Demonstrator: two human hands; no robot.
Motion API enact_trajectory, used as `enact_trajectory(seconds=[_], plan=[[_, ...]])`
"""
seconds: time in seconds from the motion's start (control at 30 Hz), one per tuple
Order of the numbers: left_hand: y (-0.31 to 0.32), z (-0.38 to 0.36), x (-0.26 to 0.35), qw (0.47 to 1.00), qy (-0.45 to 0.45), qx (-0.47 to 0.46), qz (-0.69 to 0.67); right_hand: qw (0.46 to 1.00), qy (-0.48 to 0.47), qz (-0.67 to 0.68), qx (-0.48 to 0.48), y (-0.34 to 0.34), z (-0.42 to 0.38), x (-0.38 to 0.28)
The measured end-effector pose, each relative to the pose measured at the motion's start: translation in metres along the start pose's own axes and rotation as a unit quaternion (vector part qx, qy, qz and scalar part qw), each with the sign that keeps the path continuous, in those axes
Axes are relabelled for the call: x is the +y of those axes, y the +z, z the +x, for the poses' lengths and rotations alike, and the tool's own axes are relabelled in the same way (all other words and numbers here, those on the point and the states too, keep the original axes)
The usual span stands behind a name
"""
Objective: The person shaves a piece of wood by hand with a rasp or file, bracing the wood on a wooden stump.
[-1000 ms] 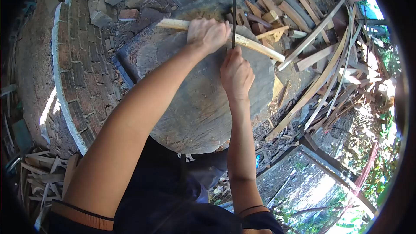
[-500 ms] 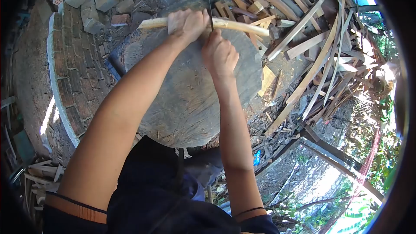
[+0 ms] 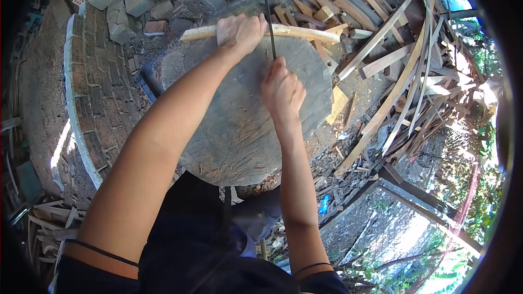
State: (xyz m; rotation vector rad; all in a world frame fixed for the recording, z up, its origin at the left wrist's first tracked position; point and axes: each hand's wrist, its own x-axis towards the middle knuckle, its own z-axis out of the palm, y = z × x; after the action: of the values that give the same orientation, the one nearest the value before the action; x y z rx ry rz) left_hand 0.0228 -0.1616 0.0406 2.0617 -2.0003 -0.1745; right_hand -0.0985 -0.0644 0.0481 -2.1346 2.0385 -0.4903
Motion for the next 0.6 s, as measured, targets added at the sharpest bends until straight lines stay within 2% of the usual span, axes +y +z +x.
enact_trajectory(seconds=[0.07, 0.17, 0.2, 0.27, 0.37, 0.5, 0.6], plan=[[-0.001, 0.004, -0.002, 1.000, 0.015, -0.003, -0.003, 0.994, 0.051, -0.002, -0.100, -0.020, -0.023, 0.000], [-0.004, 0.003, 0.000, 1.000, 0.002, -0.028, -0.003, 0.989, 0.078, -0.016, -0.127, -0.030, -0.045, 0.004], [-0.003, 0.000, -0.001, 1.000, 0.000, -0.029, -0.004, 0.988, 0.077, -0.017, -0.130, -0.026, -0.038, 0.004], [-0.005, 0.001, 0.000, 1.000, 0.014, -0.016, 0.014, 0.998, 0.019, -0.003, -0.053, -0.011, -0.002, 0.001], [-0.005, 0.003, -0.001, 1.000, 0.011, -0.011, 0.009, 1.000, 0.007, 0.015, -0.018, 0.013, 0.039, -0.005], [-0.006, 0.004, -0.002, 1.000, 0.019, -0.012, 0.011, 0.997, 0.017, -0.037, -0.064, -0.012, 0.000, -0.003], [-0.013, 0.002, -0.001, 0.999, 0.014, -0.052, 0.007, 0.991, 0.040, -0.042, -0.123, -0.019, -0.018, -0.001]])
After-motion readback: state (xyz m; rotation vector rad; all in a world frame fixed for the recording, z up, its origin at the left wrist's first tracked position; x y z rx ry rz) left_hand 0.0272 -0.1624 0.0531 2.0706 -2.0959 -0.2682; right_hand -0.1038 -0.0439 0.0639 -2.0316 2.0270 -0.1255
